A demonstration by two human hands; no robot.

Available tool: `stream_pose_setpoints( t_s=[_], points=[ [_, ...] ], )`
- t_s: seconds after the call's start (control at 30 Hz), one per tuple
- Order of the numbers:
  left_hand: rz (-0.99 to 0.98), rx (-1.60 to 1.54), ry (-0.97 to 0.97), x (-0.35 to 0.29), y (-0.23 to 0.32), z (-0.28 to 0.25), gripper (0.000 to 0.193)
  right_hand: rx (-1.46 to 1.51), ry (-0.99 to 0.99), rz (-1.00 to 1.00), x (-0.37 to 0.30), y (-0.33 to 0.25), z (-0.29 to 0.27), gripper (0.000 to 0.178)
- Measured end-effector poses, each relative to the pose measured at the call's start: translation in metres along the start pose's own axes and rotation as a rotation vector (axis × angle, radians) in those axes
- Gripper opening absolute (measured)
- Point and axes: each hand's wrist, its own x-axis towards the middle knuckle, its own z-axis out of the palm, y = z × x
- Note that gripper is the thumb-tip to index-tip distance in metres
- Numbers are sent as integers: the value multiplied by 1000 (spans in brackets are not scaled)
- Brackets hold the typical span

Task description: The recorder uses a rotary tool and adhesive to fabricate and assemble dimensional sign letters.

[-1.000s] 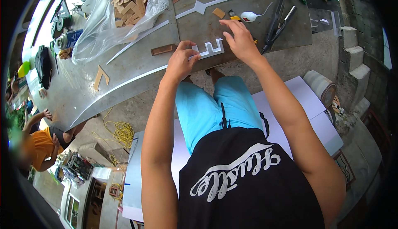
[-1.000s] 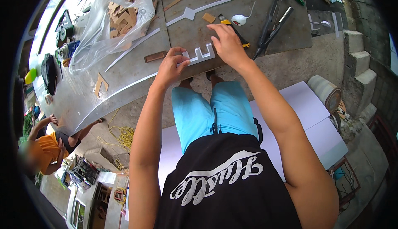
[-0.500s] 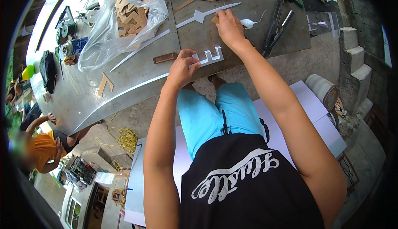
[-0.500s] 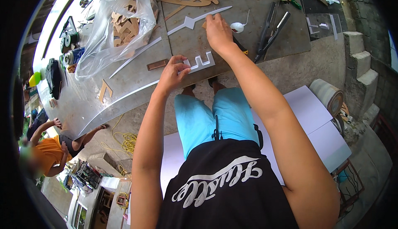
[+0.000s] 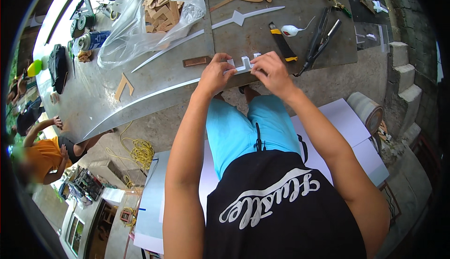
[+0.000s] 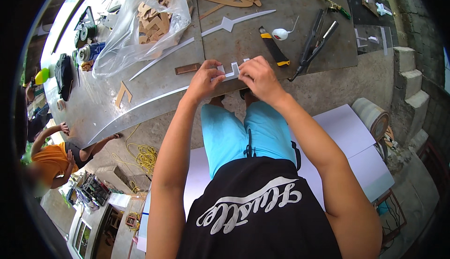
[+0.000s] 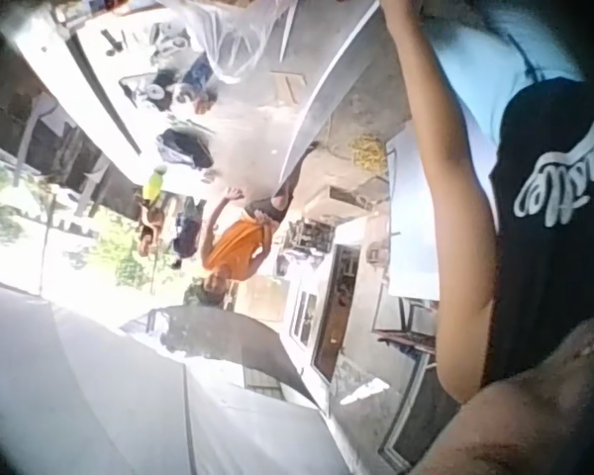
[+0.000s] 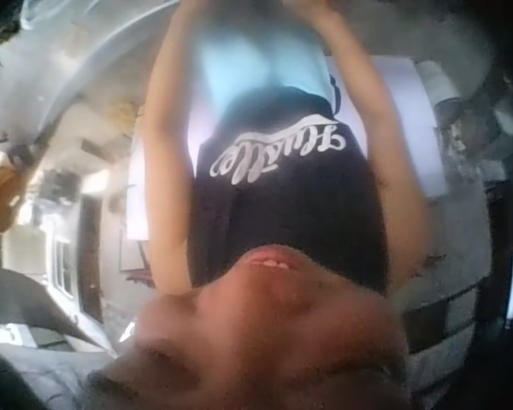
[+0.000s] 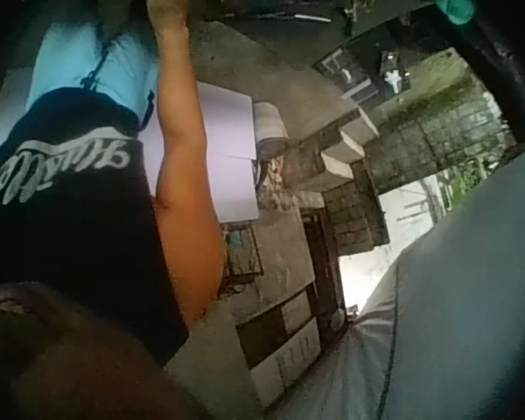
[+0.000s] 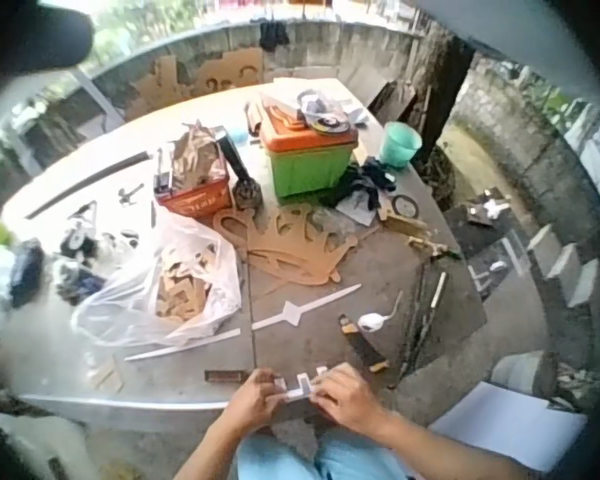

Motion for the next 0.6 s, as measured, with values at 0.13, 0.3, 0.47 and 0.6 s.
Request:
stream_pose_setpoints(
  t_s=[0.13, 0.3, 0.47, 0.6],
  points=[
    [-26, -14, -8, -1, 0, -1, 20, -132, 14, -113, -4, 2, 17, 19],
    [-24, -32, -7, 0, 4, -4, 19, -180, 38, -144, 4, 11, 28, 20],
    [-36, -15, -20, 0, 6, -6, 19, -174, 50, -149, 4, 21, 36, 23],
    [-38, -6, -16, -2, 6, -5, 19, -106, 42, -173, 0, 17, 28, 25]
  ],
)
